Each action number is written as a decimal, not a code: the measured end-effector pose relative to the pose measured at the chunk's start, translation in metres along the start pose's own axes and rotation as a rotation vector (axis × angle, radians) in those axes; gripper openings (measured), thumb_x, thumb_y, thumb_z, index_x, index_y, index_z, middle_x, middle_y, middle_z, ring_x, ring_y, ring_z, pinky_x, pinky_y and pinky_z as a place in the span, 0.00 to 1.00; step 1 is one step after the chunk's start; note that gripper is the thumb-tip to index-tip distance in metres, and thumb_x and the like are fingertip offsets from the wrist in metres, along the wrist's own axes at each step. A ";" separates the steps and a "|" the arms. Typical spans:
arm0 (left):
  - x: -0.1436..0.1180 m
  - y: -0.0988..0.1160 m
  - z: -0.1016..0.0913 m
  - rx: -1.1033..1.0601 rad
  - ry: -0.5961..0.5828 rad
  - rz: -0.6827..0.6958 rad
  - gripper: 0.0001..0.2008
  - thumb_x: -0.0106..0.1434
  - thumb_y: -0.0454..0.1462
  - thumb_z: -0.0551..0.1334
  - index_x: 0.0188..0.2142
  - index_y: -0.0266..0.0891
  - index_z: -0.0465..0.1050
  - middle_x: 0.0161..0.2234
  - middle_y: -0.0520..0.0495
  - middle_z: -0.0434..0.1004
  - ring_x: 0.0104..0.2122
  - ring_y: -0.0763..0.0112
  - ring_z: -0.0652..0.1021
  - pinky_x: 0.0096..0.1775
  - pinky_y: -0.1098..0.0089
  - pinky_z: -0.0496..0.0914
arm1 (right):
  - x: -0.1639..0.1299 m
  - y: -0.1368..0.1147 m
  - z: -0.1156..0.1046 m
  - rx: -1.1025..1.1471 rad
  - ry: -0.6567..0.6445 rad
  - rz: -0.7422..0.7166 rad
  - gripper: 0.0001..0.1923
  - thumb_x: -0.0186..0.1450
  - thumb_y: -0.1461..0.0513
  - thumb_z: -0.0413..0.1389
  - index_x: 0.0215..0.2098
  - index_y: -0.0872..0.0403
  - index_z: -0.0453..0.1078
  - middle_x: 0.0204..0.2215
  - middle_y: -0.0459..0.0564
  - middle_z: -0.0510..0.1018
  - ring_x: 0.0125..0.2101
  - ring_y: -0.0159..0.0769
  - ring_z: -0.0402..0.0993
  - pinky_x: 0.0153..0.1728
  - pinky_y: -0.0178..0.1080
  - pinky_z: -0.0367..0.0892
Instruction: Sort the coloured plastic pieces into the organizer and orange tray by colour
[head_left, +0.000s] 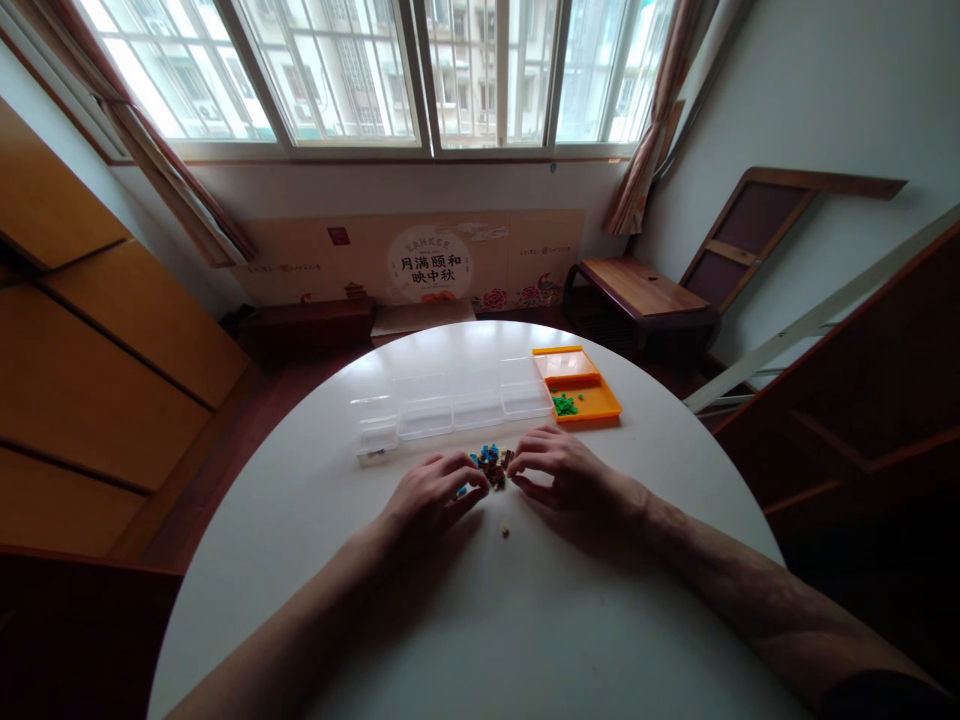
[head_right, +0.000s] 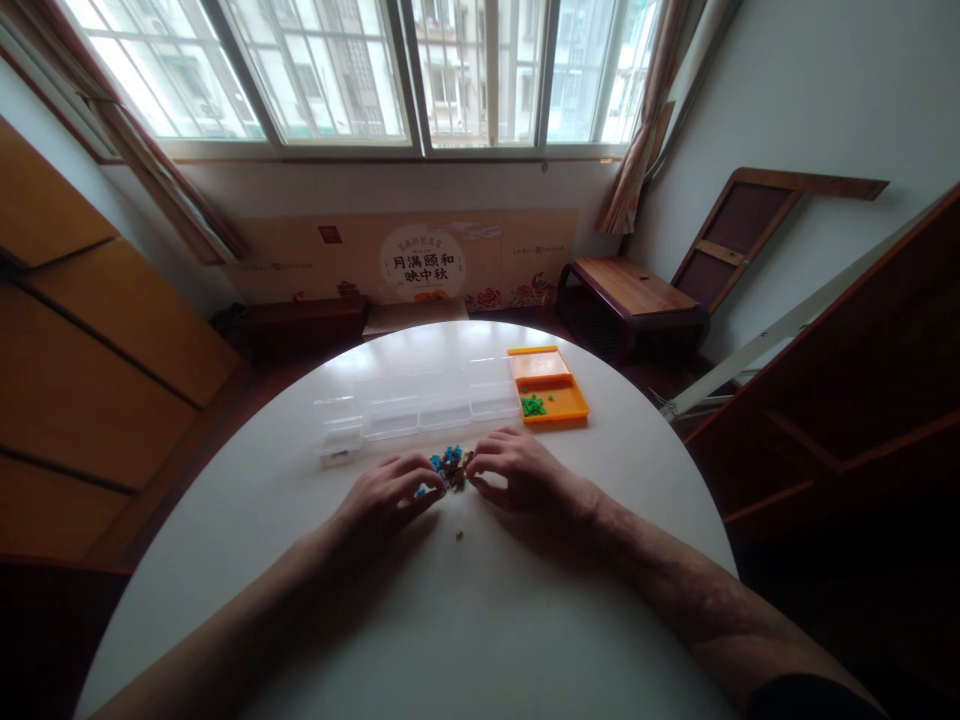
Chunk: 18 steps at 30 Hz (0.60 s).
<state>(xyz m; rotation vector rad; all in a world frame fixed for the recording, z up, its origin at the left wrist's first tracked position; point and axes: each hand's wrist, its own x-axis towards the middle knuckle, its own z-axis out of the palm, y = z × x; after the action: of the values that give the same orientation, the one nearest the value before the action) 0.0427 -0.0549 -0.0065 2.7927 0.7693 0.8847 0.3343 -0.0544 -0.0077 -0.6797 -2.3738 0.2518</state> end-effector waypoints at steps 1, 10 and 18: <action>0.001 0.001 0.000 -0.014 0.020 -0.009 0.06 0.79 0.38 0.64 0.44 0.43 0.80 0.42 0.47 0.85 0.36 0.70 0.83 0.43 0.68 0.75 | 0.001 -0.001 0.000 0.012 0.003 -0.006 0.05 0.73 0.65 0.62 0.44 0.47 0.77 0.41 0.47 0.86 0.43 0.39 0.82 0.51 0.44 0.72; 0.005 0.013 0.008 -0.267 0.114 -0.166 0.03 0.76 0.38 0.67 0.44 0.41 0.81 0.39 0.47 0.87 0.37 0.69 0.84 0.42 0.70 0.77 | 0.007 -0.008 0.005 0.008 0.070 -0.033 0.04 0.75 0.57 0.65 0.45 0.47 0.77 0.41 0.49 0.87 0.42 0.40 0.84 0.52 0.45 0.74; 0.009 0.020 0.006 -0.455 0.164 -0.256 0.06 0.73 0.40 0.71 0.41 0.39 0.83 0.34 0.48 0.87 0.30 0.73 0.82 0.35 0.75 0.75 | 0.008 -0.006 0.004 -0.033 0.090 -0.101 0.03 0.77 0.58 0.62 0.46 0.47 0.79 0.40 0.47 0.87 0.40 0.38 0.84 0.52 0.44 0.74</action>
<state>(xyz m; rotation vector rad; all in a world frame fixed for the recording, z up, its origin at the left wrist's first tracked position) 0.0610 -0.0673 -0.0025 2.1958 0.8043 1.0879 0.3243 -0.0557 -0.0044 -0.5724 -2.3222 0.1354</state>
